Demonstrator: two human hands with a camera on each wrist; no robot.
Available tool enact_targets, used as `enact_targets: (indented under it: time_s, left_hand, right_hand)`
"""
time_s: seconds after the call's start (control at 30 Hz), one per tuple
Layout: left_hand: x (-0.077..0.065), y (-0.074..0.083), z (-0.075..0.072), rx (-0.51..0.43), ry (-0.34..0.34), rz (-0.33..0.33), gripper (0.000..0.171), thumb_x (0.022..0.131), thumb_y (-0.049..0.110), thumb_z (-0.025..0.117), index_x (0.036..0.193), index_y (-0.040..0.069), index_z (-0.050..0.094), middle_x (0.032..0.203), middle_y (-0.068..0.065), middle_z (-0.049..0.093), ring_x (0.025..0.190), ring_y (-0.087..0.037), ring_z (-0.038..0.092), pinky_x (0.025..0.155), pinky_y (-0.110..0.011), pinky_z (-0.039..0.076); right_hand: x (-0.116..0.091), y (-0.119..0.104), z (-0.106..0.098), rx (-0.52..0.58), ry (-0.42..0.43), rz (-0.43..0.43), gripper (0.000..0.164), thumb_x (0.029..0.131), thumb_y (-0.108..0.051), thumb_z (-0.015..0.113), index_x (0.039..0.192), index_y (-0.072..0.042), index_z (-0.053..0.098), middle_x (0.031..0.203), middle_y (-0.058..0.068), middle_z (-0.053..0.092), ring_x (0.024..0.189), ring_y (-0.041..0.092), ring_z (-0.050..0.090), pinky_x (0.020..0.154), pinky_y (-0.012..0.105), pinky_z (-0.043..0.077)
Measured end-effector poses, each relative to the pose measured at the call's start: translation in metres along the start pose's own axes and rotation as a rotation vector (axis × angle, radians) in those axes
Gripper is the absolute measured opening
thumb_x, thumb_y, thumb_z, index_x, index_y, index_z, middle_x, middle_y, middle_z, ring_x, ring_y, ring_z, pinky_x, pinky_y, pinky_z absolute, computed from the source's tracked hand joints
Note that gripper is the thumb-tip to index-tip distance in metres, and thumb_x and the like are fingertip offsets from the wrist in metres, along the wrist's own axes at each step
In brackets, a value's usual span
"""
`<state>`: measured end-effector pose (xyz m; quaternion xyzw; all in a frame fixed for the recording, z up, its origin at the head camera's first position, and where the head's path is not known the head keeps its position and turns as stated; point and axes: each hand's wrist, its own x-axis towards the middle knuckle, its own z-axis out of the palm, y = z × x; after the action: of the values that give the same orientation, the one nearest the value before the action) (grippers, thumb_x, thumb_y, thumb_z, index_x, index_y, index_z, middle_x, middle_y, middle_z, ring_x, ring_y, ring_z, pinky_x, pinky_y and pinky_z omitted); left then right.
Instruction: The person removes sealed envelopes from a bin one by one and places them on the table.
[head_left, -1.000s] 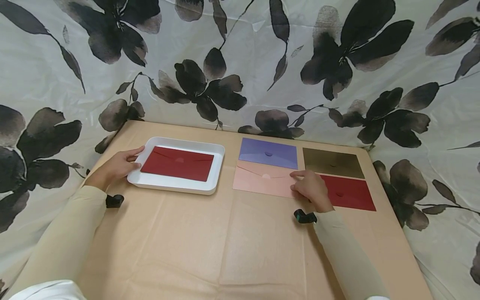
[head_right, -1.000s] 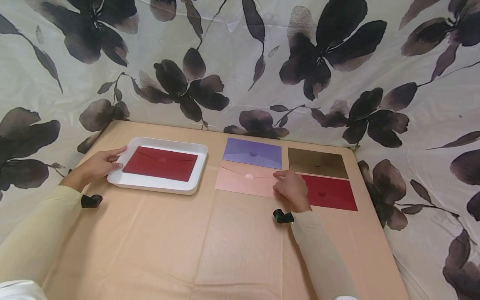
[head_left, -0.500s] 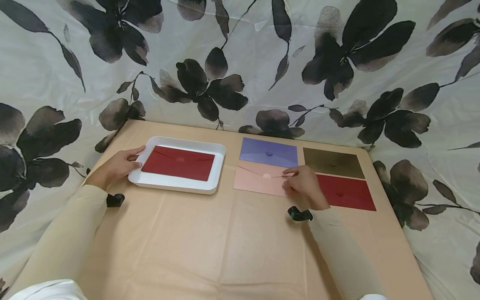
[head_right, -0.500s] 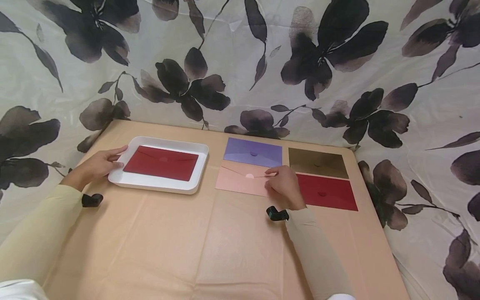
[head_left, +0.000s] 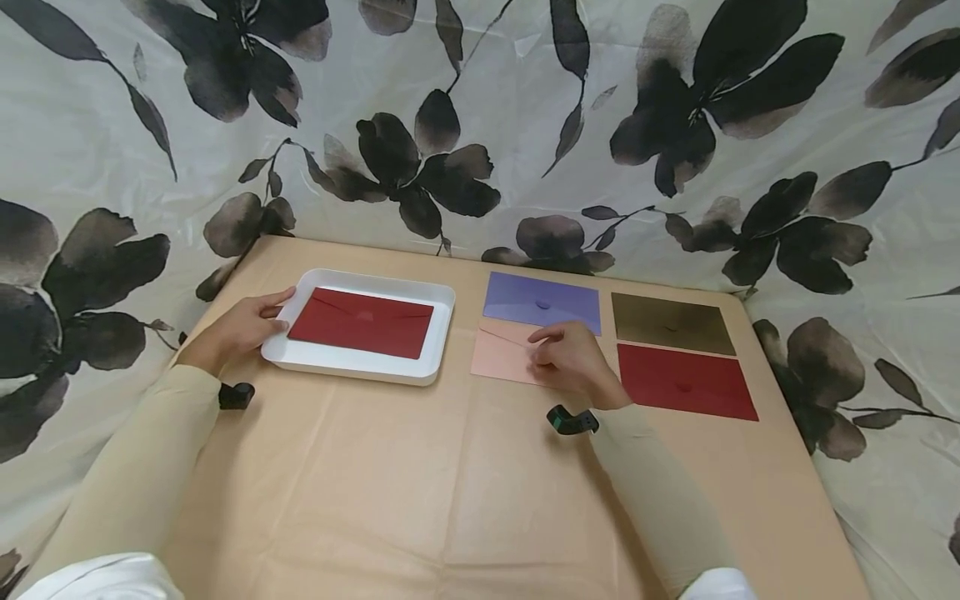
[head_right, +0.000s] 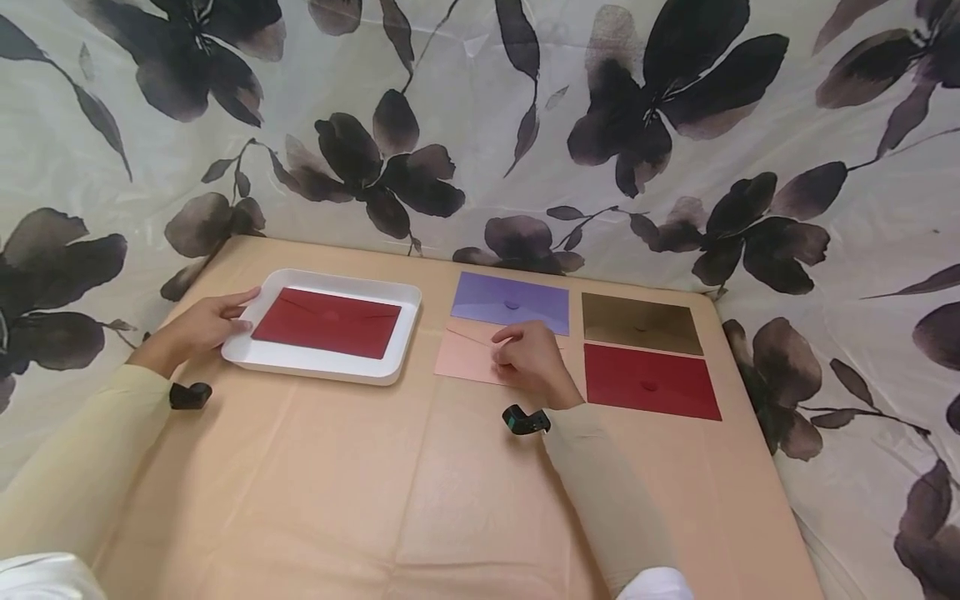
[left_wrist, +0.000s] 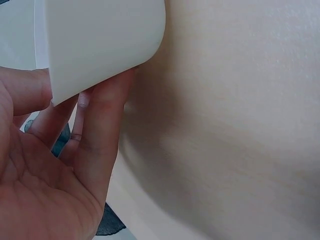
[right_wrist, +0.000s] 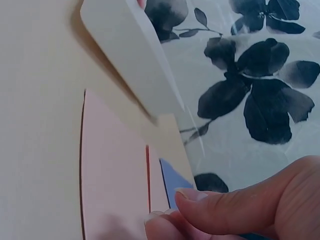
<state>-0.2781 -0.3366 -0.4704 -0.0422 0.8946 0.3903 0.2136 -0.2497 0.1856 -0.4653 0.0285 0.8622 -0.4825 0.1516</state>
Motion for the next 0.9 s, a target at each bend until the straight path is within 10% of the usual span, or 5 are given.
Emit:
enact_targets:
  time_s: [0.27, 0.9]
  left_hand:
    - [0.003, -0.001, 0.002, -0.011, 0.002, -0.012, 0.074, 0.106, 0.007, 0.047, 0.166, 0.020, 0.006, 0.166, -0.036, 0.021, 0.153, -0.056, 0.029, 0.117, -0.063, 0.038]
    - [0.002, -0.001, 0.001, -0.009, 0.012, -0.006, 0.074, 0.106, 0.005, 0.046, 0.166, 0.019, 0.007, 0.166, -0.037, 0.023, 0.153, -0.055, 0.030, 0.117, -0.062, 0.038]
  right_hand:
    - [0.003, -0.022, 0.024, 0.117, -0.076, 0.005, 0.032, 0.086, -0.001, 0.071, 0.118, -0.003, 0.077, 0.086, 0.008, 0.074, 0.084, 0.023, 0.062, 0.072, 0.035, 0.061]
    - [0.017, -0.096, 0.088, 0.485, -0.195, -0.018, 0.033, 0.094, 0.003, 0.067, 0.127, 0.010, 0.067, 0.102, 0.014, 0.071, 0.081, 0.019, 0.076, 0.096, 0.045, 0.061]
